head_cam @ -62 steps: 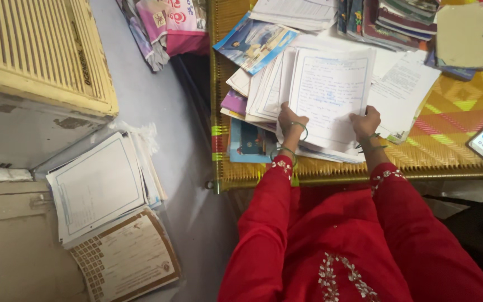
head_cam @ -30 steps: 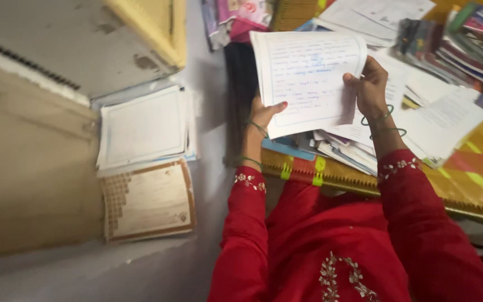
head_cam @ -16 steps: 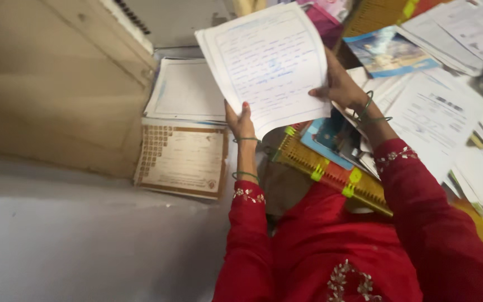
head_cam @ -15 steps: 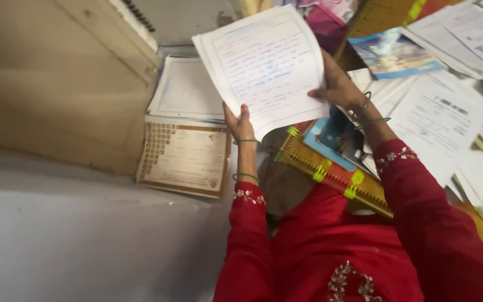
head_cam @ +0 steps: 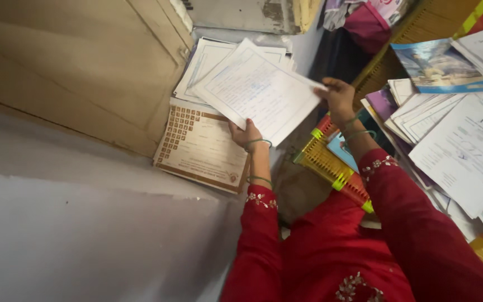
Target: The person sorts through a large pile of papers and books on a table, picking up individual sheets and small stacks and moving them to a pile on the floor. The person handles various documents, including loose papers, a certificate, and textbooks.
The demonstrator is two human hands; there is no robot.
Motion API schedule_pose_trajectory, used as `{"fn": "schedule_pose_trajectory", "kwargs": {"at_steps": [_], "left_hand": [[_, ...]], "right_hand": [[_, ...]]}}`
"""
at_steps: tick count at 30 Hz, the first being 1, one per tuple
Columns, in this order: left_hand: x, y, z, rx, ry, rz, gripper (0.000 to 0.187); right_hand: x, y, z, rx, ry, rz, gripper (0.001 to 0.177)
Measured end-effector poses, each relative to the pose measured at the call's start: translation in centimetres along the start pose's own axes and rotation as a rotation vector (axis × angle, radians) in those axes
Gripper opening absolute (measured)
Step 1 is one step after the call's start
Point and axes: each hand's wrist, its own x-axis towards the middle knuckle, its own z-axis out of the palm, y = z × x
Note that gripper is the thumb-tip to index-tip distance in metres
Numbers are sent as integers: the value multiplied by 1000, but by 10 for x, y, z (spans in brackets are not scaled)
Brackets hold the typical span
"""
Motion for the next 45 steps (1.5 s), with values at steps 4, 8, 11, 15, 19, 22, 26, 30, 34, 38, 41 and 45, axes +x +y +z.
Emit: {"fn": "schedule_pose_trajectory", "kwargs": {"at_steps": [4, 8, 11, 15, 19, 22, 26, 30, 34, 38, 41, 45], "left_hand": [[8, 22, 22, 105, 77, -7, 70], [16, 20, 39, 292, 68, -50, 89], [32, 7, 39, 356, 50, 108, 96], [45, 12, 39, 593, 86, 140, 102], [40, 18, 35, 751, -39, 44, 107], [40, 0, 35, 744, -55, 118, 110], [39, -19, 33, 739, -25, 219, 111], [22, -4, 41, 606, -4, 383, 105], [-14, 22, 60, 311, -105, 443, 97], [-59, 39, 94, -88, -290, 289, 92], [-96, 43, 121, -271, -443, 125, 87], [-147, 16, 166, -363, -563, 64, 78]], "right_hand": [[9, 7, 29, 433, -204, -33, 64], [12, 33, 69, 264, -246, -157, 73], [17, 45, 89, 206, -201, -219, 74], [29, 55, 110, 107, -150, -267, 73], [34, 61, 114, 31, -262, -337, 82], [33, 63, 115, -68, -298, -327, 92], [25, 65, 113, -201, -189, -314, 92], [24, 58, 95, -49, -148, -307, 90], [9, 34, 59, 180, -114, -278, 77], [-16, -2, 6, 395, -73, -261, 68], [-32, -21, -44, 475, -37, -337, 65], [-49, -32, -124, 618, 45, -393, 65]]}}
